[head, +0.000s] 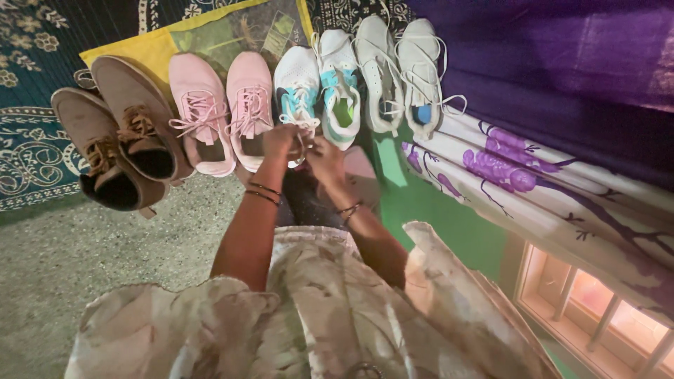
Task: The person unlaces a white and teal sneaker, then relaces it by threading the laces through the eyelets and tying a knot. The shoe is handled one at a time on a patterned rug with other shoes nearby.
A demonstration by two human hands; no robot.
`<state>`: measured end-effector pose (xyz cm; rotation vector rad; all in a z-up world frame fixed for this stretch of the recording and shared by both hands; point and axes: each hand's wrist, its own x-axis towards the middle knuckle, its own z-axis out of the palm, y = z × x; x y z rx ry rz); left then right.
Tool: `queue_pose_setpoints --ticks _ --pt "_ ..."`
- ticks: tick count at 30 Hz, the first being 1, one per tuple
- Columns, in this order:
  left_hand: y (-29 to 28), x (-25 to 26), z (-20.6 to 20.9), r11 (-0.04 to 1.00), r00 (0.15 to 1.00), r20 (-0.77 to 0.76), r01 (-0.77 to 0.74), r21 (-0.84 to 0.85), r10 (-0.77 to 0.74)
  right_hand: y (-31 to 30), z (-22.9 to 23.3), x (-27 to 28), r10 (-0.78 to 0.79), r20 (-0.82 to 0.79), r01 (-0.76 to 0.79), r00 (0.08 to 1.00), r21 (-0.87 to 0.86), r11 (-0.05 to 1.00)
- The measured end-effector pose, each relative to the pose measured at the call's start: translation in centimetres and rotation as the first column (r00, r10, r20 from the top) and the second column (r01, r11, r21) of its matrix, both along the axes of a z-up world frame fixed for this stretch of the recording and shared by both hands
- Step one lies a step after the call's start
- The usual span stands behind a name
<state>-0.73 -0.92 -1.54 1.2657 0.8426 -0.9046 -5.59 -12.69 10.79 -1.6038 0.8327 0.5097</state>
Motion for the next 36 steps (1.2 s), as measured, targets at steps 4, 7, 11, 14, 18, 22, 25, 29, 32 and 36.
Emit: queue_pose_setpoints --ticks 4,7,11,14,18,22,25,29,32,36 --pt "-0.3 -0.9 -2.2 0.997 0.985 0.161 0.051 0.061 -0.060 -1.8 -0.1 -0.2 -0.032 0.087 0.026 0.996 0.072 0.997" --pt "0.0 -1.5 -3.5 0.991 0.997 0.033 -0.065 -0.117 0.069 -2.0 -1.1 0.1 -0.027 0.002 0.027 1.000 0.062 0.998" --pt "0.7 -1.6 -3.1 0.960 0.989 -0.093 -0.135 -0.246 0.116 -1.0 -2.7 0.8 0.256 -0.166 -0.280 0.952 -0.140 0.950" --pt "0.9 -1.1 -2.2 0.919 0.972 -0.110 -0.231 -0.320 0.206 0.3 -3.2 1.2 0.408 0.259 -0.283 0.875 -0.410 0.867" --pt "0.9 -1.0 -1.6 0.979 0.990 0.021 -0.131 -0.159 0.136 0.1 -0.2 0.8 0.480 0.253 -0.384 0.840 -0.347 0.856" --pt "0.7 -1.3 -2.6 0.953 0.974 0.067 -0.198 -0.229 0.218 -1.8 5.2 -0.5 0.546 0.029 -0.546 0.838 0.040 0.837" --pt "0.6 -2.1 -3.3 0.968 0.975 0.113 -0.171 -0.186 0.193 -2.8 6.5 -0.7 0.662 0.296 -0.586 0.689 -0.311 0.749" --pt "0.1 -1.7 -2.7 0.952 0.950 0.170 -0.228 -0.202 0.263 -3.5 3.3 1.7 0.661 0.051 -0.642 0.748 -0.192 0.742" --pt "0.7 -2.5 -1.4 0.891 0.772 0.555 0.031 0.454 -0.309 -3.3 -0.6 3.5 0.597 -0.120 -0.593 0.793 0.066 0.802" --pt "1.1 -1.4 0.0 0.918 0.876 0.386 0.139 0.371 -0.288 -2.4 -4.1 3.4 0.479 -0.059 -0.477 0.876 0.039 0.878"
